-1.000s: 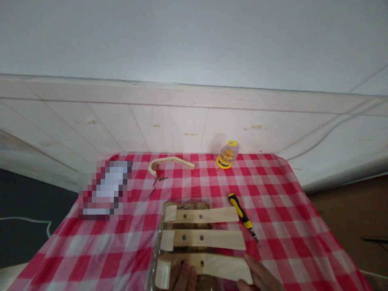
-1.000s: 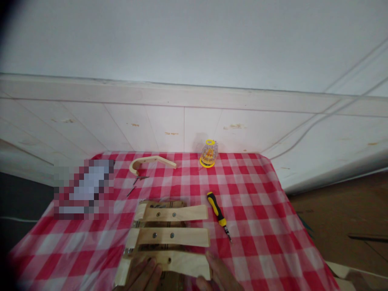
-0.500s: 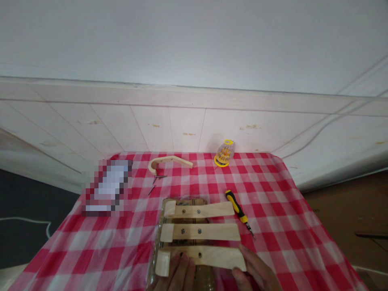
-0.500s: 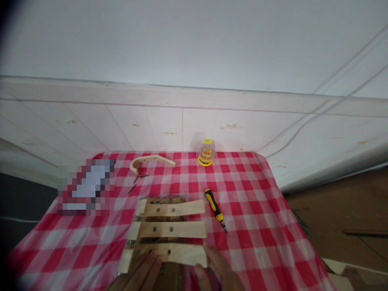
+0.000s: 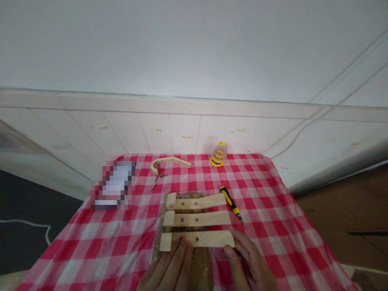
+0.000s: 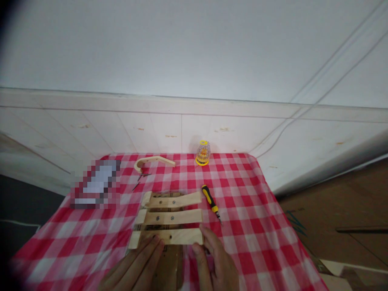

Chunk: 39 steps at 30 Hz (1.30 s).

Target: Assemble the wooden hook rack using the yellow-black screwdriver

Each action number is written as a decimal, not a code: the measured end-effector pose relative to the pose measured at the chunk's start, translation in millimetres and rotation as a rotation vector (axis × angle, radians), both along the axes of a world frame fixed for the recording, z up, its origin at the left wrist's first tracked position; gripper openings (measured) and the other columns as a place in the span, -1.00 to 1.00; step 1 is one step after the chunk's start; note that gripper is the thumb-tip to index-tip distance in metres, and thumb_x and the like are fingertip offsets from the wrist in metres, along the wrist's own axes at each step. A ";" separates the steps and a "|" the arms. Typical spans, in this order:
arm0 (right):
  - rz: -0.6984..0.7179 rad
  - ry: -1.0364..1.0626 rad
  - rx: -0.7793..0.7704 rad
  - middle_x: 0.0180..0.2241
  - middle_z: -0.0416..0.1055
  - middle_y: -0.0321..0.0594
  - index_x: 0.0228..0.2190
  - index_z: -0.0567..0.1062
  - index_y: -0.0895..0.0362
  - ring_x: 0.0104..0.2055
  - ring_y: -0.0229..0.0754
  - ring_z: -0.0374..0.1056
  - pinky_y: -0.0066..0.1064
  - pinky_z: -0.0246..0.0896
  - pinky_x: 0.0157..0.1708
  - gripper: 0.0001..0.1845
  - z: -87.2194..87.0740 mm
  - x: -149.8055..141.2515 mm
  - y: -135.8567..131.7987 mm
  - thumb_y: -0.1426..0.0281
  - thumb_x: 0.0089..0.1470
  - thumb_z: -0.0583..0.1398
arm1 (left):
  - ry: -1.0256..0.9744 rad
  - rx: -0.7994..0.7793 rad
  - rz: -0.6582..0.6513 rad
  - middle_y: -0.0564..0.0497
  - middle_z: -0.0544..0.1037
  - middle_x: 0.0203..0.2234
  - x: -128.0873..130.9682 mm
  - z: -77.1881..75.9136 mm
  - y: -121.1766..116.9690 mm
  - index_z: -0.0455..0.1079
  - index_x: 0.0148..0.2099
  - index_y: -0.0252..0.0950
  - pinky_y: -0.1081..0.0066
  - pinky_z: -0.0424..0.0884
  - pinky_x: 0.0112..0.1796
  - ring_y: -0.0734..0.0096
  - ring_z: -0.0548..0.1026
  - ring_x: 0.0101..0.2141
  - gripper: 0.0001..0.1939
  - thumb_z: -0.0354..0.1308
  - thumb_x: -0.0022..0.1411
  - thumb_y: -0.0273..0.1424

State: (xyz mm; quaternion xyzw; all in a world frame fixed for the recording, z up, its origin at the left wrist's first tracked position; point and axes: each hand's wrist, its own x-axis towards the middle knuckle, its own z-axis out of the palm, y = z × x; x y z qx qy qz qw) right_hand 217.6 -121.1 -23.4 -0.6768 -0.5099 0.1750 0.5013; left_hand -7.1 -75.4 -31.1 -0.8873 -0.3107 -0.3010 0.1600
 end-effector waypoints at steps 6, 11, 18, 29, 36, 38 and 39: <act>0.118 0.131 -0.034 -0.07 0.67 -0.06 0.09 0.51 0.03 -0.09 0.02 0.65 -0.35 0.62 -0.16 -0.61 5.6 5.4 3.9 0.16 0.29 0.24 | 0.038 0.015 -0.016 -0.13 0.66 -0.01 -1.7 0.8 0.7 0.51 0.13 -0.39 0.46 0.50 0.07 0.32 0.62 -0.01 -0.60 -0.03 0.52 -0.27; 0.154 0.154 0.024 -0.10 0.68 -0.11 0.07 0.49 -0.01 -0.11 -0.03 0.66 -0.38 0.62 -0.17 -0.66 9.6 3.8 7.2 0.24 0.29 0.25 | 0.025 0.010 -0.012 -0.11 0.66 -0.01 -0.6 -3.5 -1.4 0.50 0.13 -0.39 0.38 0.50 0.03 0.27 0.62 -0.01 -0.63 -0.06 0.52 -0.36; 0.173 0.205 0.062 -0.08 0.68 -0.12 0.09 0.45 0.00 -0.12 -0.07 0.66 -0.41 0.61 -0.18 -0.65 10.1 -2.6 8.5 0.30 0.29 0.25 | 0.016 0.023 -0.026 -0.12 0.65 -0.01 -0.5 -2.2 0.8 0.49 0.11 -0.39 0.36 0.47 0.04 0.27 0.60 -0.01 -0.64 -0.07 0.44 -0.55; 0.165 0.231 0.031 -0.06 0.67 -0.10 0.09 0.46 0.01 -0.11 -0.09 0.65 -0.44 0.59 -0.21 -0.66 3.1 -0.9 7.7 0.27 0.31 0.24 | -0.033 0.006 -0.015 -0.12 0.65 -0.02 3.0 -5.0 1.3 0.50 0.09 -0.39 0.35 0.43 0.07 0.26 0.59 0.00 -0.64 -0.08 0.44 -0.55; 0.165 0.236 0.017 -0.07 0.67 -0.12 0.10 0.45 0.00 -0.11 -0.09 0.65 -0.42 0.59 -0.19 -0.66 0.8 -1.2 6.4 0.27 0.31 0.23 | 0.015 0.002 -0.021 -0.15 0.62 0.04 -0.9 -11.6 0.1 0.49 0.13 -0.39 0.32 0.45 0.07 0.23 0.57 0.04 -0.64 -0.05 0.44 -0.50; 0.155 0.233 0.019 -0.11 0.68 -0.12 0.08 0.46 0.01 -0.13 -0.09 0.65 -0.43 0.59 -0.22 -0.67 3.5 -1.2 7.3 0.27 0.31 0.24 | 0.018 0.009 -0.028 -0.16 0.63 0.02 -0.7 -9.9 -0.1 0.49 0.12 -0.41 0.32 0.47 0.05 0.23 0.57 0.03 -0.64 -0.04 0.45 -0.46; 0.153 0.232 0.021 -0.12 0.68 -0.12 0.07 0.47 0.01 -0.14 -0.09 0.65 -0.43 0.60 -0.23 -0.68 4.8 -1.2 7.8 0.28 0.31 0.24 | 0.013 0.012 -0.029 -0.16 0.63 0.01 -0.2 -8.9 0.0 0.49 0.12 -0.41 0.32 0.47 0.05 0.23 0.58 0.02 -0.65 -0.04 0.46 -0.45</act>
